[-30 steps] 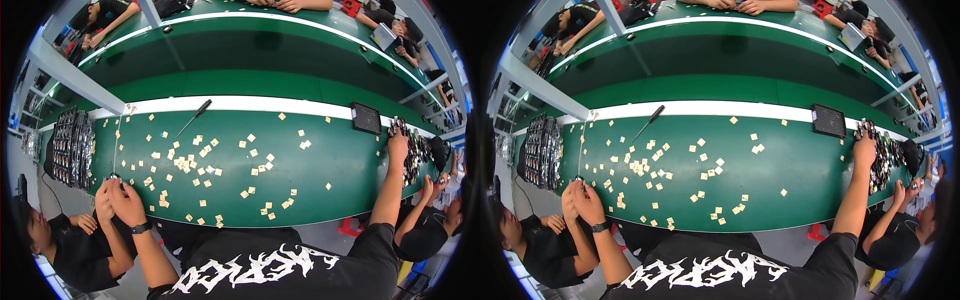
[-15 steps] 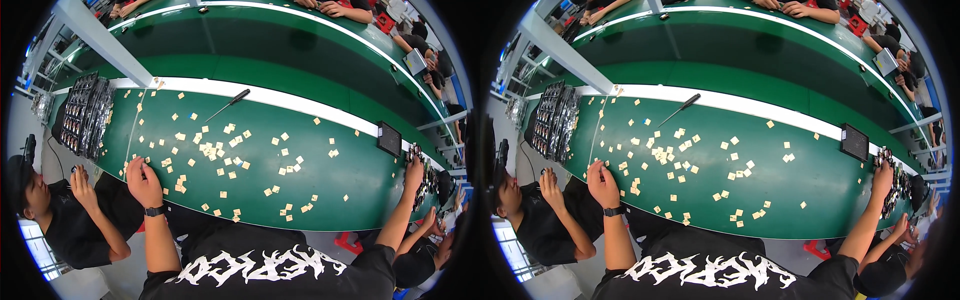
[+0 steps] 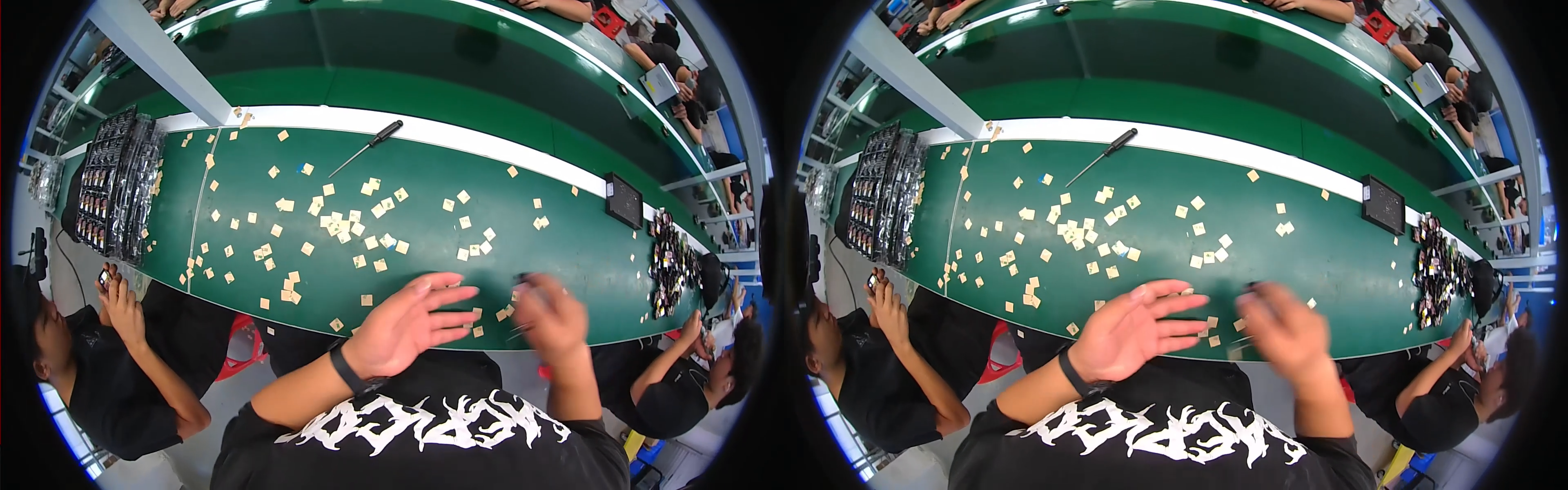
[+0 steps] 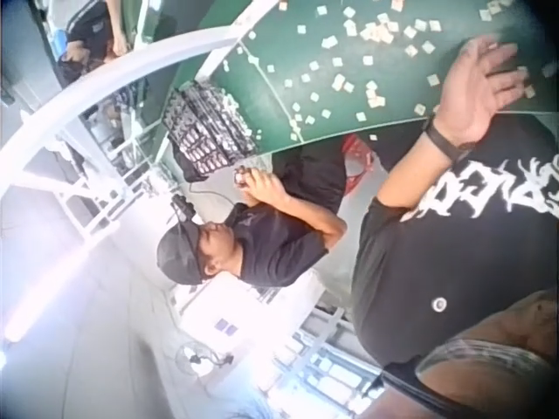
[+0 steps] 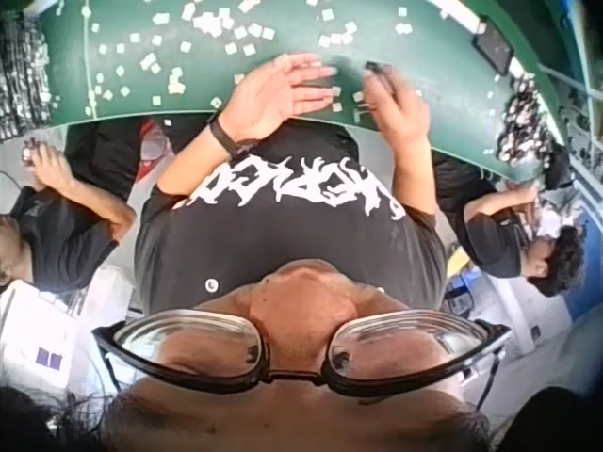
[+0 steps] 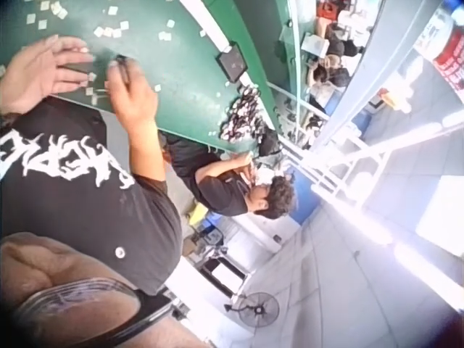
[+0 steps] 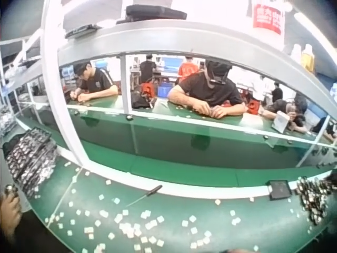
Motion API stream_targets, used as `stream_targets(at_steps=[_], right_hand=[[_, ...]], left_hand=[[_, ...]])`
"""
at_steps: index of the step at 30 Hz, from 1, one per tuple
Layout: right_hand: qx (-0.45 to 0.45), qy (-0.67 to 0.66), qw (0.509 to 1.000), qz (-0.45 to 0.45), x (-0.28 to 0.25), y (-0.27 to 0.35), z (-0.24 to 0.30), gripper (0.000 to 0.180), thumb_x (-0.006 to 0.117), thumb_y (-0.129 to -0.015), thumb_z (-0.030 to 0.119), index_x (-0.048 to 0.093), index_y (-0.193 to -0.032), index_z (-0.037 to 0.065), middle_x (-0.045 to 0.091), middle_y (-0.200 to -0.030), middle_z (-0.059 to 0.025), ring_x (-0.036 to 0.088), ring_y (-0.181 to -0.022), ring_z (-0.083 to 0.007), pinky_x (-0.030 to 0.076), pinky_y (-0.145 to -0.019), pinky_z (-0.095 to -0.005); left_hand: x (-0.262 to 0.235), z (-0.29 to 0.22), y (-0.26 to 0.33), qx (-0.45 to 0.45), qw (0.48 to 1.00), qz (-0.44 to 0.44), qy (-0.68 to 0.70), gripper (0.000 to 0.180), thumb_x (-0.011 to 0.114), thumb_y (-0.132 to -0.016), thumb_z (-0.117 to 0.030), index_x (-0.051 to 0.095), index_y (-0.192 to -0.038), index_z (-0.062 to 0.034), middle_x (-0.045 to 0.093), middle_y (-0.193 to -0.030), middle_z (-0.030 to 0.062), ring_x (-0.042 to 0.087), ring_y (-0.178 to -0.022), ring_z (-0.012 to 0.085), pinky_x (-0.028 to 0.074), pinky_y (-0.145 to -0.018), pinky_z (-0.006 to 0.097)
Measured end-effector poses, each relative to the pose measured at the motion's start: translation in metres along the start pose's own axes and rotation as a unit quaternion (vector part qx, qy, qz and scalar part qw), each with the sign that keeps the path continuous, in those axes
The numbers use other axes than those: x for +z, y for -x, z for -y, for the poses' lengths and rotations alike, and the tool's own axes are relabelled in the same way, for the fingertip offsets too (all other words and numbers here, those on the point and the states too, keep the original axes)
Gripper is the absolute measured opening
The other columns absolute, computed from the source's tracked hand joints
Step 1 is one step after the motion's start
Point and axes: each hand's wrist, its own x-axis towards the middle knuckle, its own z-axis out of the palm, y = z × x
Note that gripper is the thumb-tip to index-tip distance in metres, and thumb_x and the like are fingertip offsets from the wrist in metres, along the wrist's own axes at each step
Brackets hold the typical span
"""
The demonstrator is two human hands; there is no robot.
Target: Assembling and inspecting small electronic components on a production line.
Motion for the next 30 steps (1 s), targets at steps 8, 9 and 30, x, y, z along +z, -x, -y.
stream_targets(at_steps=[8,9,30], right_hand=[[-0.122,-0.118,0.985,0.044,0.043,-0.048,0.074,0.042,0.084,-0.081,0.023,0.068,-0.115,0.005,0.069,-0.108,-0.0152,0.071,-0.076,-0.0222,0.054,-0.055,-0.0298],[-0.08,-0.193,0.977,0.044,0.046,-0.052,0.078,0.044,0.084,-0.08,0.022,0.067,-0.116,0.004,0.069,-0.109,-0.0135,0.071,-0.077,-0.0219,0.056,-0.056,-0.0308],[-0.002,-0.025,1.0,-0.007,0.12,-0.086,0.098,0.031,0.073,-0.073,-0.005,0.064,-0.102,0.003,0.073,-0.12,-0.0113,0.069,-0.07,-0.0199,0.056,-0.059,-0.0294]], left_hand=[[-0.01,-0.019,0.027,-0.054,0.993,0.033,0.103,0.061,0.043,-0.105,-0.049,0.047,-0.146,-0.0037,0.057,-0.133,0.0146,0.056,-0.127,0.0278,0.044,-0.109,0.05],[-0.014,-0.022,0.032,-0.054,0.993,0.006,0.103,0.06,0.043,-0.105,-0.047,0.047,-0.145,-0.003,0.058,-0.132,0.0149,0.057,-0.125,0.0287,0.046,-0.107,0.051],[-0.074,-0.062,0.097,0.25,0.964,-0.074,-0.059,0.051,0.046,-0.106,-0.01,0.033,-0.156,-0.0074,0.045,-0.157,0.0189,0.054,-0.105,0.0091,0.043,-0.101,0.028]])
